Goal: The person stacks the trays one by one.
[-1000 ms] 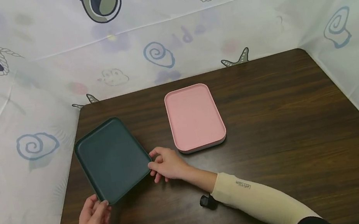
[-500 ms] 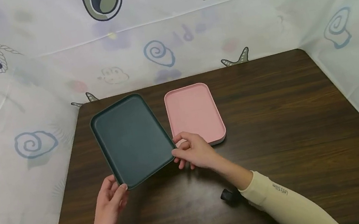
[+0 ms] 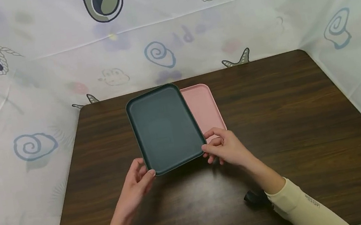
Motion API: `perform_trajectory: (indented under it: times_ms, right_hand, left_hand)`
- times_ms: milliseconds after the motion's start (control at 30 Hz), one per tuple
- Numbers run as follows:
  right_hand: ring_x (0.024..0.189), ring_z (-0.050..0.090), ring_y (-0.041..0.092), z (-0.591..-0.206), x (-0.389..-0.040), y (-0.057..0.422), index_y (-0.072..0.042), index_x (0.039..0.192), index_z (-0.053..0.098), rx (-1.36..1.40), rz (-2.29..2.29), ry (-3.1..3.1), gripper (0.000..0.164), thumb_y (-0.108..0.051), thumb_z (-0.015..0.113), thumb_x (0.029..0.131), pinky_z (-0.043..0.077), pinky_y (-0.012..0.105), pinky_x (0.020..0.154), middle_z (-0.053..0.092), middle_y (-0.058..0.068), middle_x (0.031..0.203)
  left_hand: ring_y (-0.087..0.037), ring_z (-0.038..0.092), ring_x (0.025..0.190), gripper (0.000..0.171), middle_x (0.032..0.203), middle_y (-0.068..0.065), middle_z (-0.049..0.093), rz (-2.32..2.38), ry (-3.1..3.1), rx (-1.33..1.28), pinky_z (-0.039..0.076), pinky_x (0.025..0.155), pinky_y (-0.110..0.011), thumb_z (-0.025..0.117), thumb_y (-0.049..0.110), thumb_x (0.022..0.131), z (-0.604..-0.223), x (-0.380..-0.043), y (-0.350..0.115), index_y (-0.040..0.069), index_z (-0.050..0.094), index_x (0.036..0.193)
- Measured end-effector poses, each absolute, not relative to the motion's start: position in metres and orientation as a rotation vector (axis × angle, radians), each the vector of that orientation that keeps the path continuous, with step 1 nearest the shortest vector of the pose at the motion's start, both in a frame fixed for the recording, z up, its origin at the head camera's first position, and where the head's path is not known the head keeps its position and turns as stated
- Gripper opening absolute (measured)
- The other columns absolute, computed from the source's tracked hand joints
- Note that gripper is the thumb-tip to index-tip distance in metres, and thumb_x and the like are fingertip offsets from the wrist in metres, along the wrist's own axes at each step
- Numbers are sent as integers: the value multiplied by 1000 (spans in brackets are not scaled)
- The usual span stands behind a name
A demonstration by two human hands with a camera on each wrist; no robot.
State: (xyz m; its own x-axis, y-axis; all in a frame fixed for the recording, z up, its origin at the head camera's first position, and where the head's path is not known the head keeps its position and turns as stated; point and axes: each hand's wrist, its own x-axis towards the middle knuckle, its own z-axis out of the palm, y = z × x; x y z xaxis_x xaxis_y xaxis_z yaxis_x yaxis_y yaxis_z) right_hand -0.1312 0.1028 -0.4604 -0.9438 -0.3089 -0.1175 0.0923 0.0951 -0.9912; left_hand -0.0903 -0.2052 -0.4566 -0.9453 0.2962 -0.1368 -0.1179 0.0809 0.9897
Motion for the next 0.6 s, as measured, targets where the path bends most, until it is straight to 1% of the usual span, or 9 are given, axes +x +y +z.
perform_trajectory:
  times_ms: [100,233,467,600]
  right_hand:
    - [66,67,39,-467,-126,118,1,115,53,-180,-1896,2102,33,-12,71,90,45,31,42,71,18,81]
    - [68,66,43,-474,-117,136,0,114,54,-132,-1876,2111,35,-15,73,89,46,33,42,71,21,83]
    - [70,67,42,-489,-107,157,2,115,54,-87,-1820,2130,40,-17,76,87,47,35,44,72,15,83]
    - [72,67,42,-496,-107,162,3,116,54,-76,-1807,2129,43,-19,76,87,47,35,44,72,17,85]
  left_hand:
    - [-12,29,51,29,72,-6,40,1889,2041,198,23,46,-27,52,11,102,-461,-95,-196,-1,32,119]
    - [-10,29,50,29,71,-5,39,1864,2011,260,25,48,-25,53,8,101,-468,-98,-183,-1,32,119]
    - [-9,31,50,25,69,-2,37,1812,1995,313,28,49,-23,53,4,100,-483,-103,-168,-1,33,115]
    - [-9,32,51,24,71,-3,39,1818,1992,340,30,50,-23,52,4,100,-492,-106,-163,-2,33,114]
